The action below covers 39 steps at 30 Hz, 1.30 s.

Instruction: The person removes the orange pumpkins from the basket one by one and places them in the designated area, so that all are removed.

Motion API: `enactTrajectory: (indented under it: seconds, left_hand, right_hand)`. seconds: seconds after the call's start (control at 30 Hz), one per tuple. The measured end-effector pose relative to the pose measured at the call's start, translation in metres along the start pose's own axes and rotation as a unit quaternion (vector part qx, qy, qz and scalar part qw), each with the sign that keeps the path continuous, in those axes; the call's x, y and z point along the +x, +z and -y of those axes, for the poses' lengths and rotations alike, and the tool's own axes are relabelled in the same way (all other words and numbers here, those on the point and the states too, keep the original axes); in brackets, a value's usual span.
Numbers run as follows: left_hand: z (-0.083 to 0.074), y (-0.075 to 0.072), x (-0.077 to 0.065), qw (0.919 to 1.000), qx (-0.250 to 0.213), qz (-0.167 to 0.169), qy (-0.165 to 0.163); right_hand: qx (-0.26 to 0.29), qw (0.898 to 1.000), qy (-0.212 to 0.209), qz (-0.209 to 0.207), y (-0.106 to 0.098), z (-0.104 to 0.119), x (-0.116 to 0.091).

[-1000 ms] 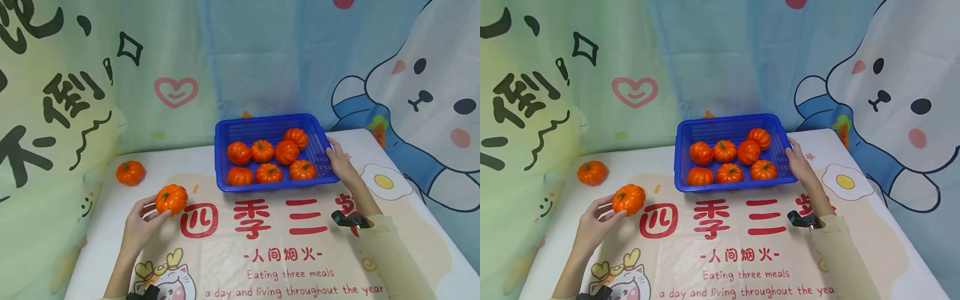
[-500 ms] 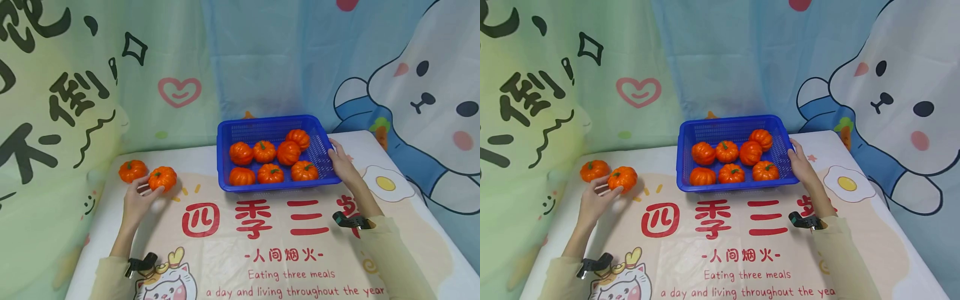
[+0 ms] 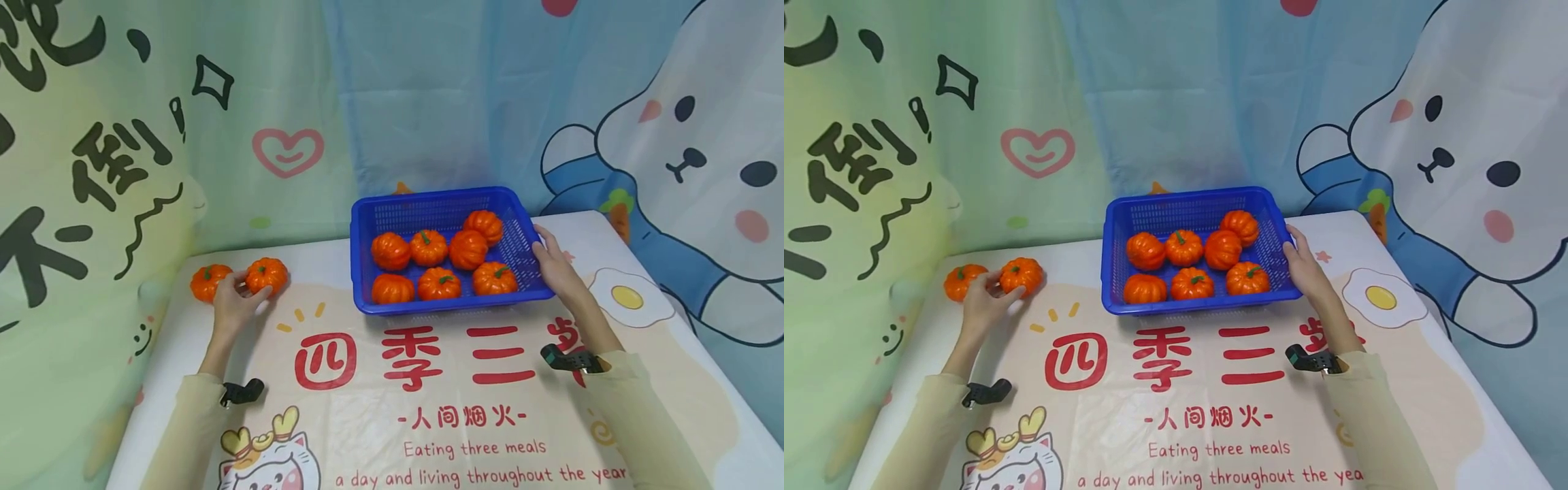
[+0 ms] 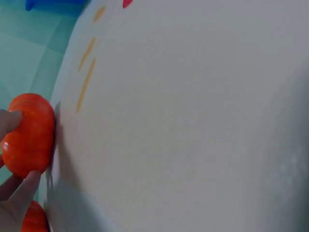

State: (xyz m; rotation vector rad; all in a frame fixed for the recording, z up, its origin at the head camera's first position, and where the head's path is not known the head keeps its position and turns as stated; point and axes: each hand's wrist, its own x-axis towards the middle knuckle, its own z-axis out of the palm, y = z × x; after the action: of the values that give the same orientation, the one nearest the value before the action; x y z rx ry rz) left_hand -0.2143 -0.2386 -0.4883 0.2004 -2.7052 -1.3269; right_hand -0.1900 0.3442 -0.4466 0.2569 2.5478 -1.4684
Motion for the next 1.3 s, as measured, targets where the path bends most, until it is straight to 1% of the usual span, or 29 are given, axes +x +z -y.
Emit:
enactTrajectory:
  seconds: [0.2, 0.27, 0.57, 0.87, 1.07, 1.3]
  left_hand:
    - [-0.002, -0.005, 0.001, 0.9994, 0.021, 0.026, 0.013]
    - [-0.002, -0.006, 0.001, 0.9992, 0.026, 0.029, 0.014]
    - [-0.006, -0.003, 0.001, 0.9993, 0.030, 0.022, 0.001]
    - [-0.007, -0.001, 0.000, 0.9989, 0.045, 0.014, -0.008]
    - [-0.008, -0.001, -0.001, 0.9989, 0.045, 0.014, -0.002]
    - [-0.010, -0.001, -0.003, 0.9983, 0.055, 0.021, -0.006]
  right_hand:
    - [-0.001, 1.000, -0.002, 0.002, -0.001, -0.003, 0.002]
    - [-0.002, 1.000, 0.000, 0.005, -0.001, -0.003, 0.003]
    - [-0.005, 1.000, 0.006, 0.006, -0.001, -0.002, 0.003]
    - [0.000, 1.000, -0.005, 0.001, 0.000, -0.001, 0.001]
    - [-0.001, 1.000, 0.000, 0.000, -0.001, 0.000, 0.002]
    - [-0.003, 1.000, 0.001, 0.001, 0.000, -0.002, 0.002]
